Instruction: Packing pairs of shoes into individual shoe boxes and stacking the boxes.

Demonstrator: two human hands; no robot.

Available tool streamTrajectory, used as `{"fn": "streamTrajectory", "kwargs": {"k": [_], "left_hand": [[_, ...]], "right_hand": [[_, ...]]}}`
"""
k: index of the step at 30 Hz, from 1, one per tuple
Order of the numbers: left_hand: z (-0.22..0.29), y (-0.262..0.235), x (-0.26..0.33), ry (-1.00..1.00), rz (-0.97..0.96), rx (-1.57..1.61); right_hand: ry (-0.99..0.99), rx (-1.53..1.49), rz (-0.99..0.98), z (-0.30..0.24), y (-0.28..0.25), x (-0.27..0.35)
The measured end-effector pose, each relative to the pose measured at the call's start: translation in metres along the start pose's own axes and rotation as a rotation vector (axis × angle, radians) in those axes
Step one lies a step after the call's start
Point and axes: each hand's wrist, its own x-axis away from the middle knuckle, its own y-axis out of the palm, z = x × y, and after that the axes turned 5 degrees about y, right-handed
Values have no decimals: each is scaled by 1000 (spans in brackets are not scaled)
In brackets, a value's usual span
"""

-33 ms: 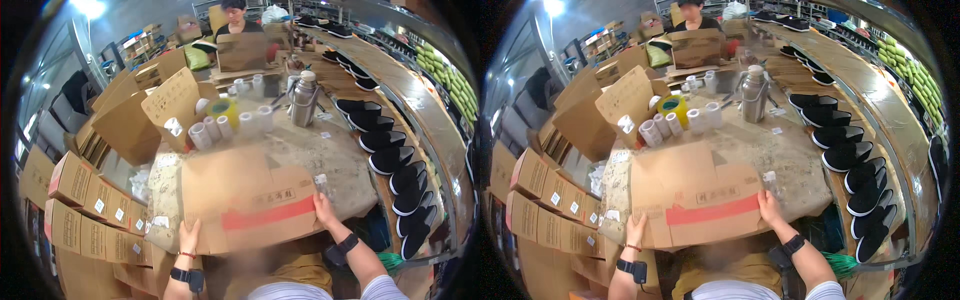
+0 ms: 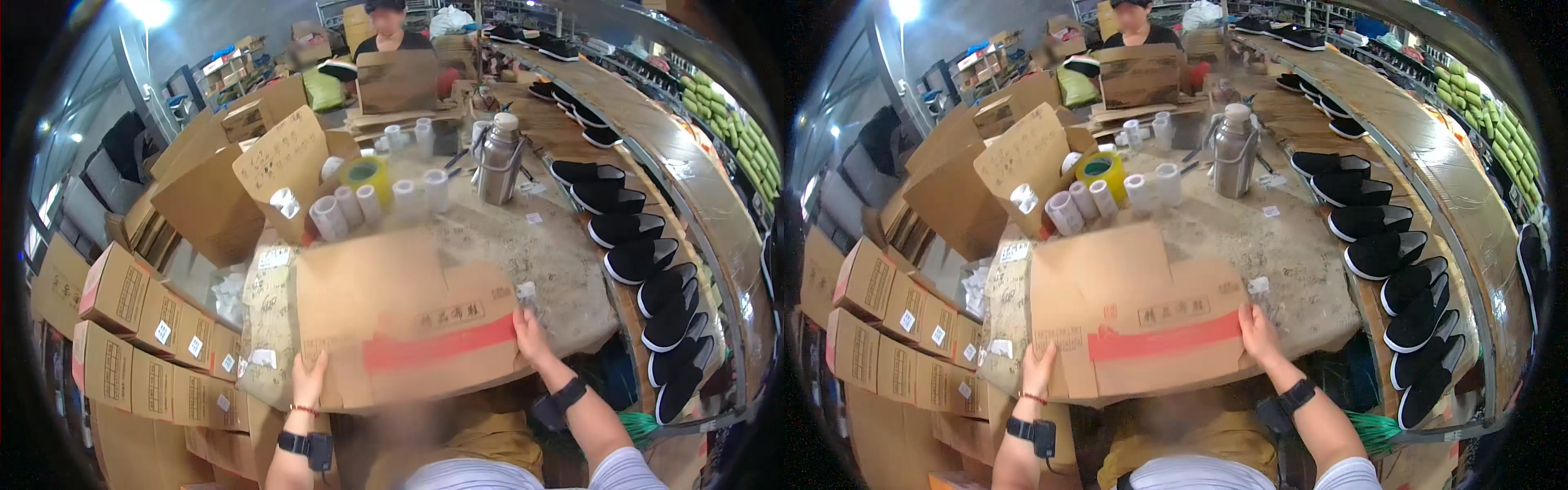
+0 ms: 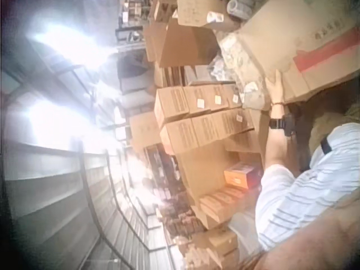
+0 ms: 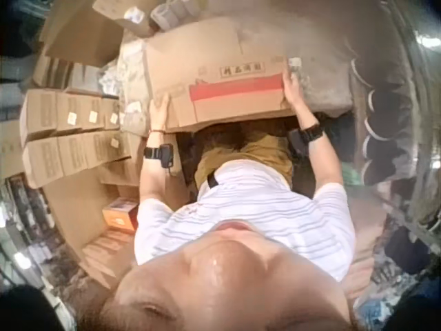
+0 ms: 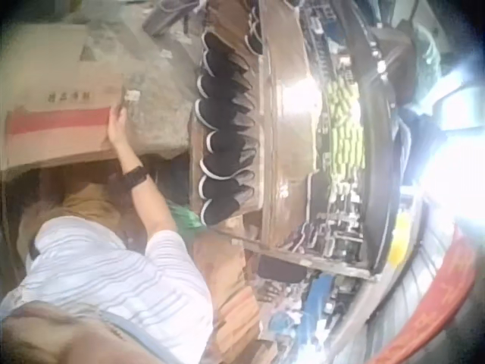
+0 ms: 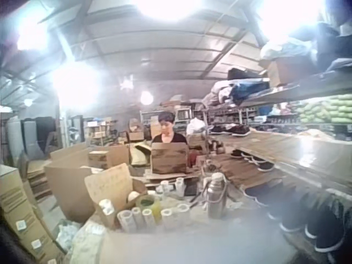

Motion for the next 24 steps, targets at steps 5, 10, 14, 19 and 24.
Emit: {"fn": "streamTrajectory", "kwargs": {"k": [5,10,14,19,24], "left_hand": [[-9,-7,-35,182,-123,-512],[-12,-10,16,102,-94,-100],[-1,-24,34,97,-91,-116],[37,-21,37,257,-123,131],[-6,-31,21,260,53,-117]], "right_hand": [[-7,-190,-106,-15,-16,-23],[-420,356,29,-35,-22,38],[-609,456,-58,-44,-18,58],[-504,474,4,-60,-35,64],[-823,170,-77,-114,-17,98]]}}
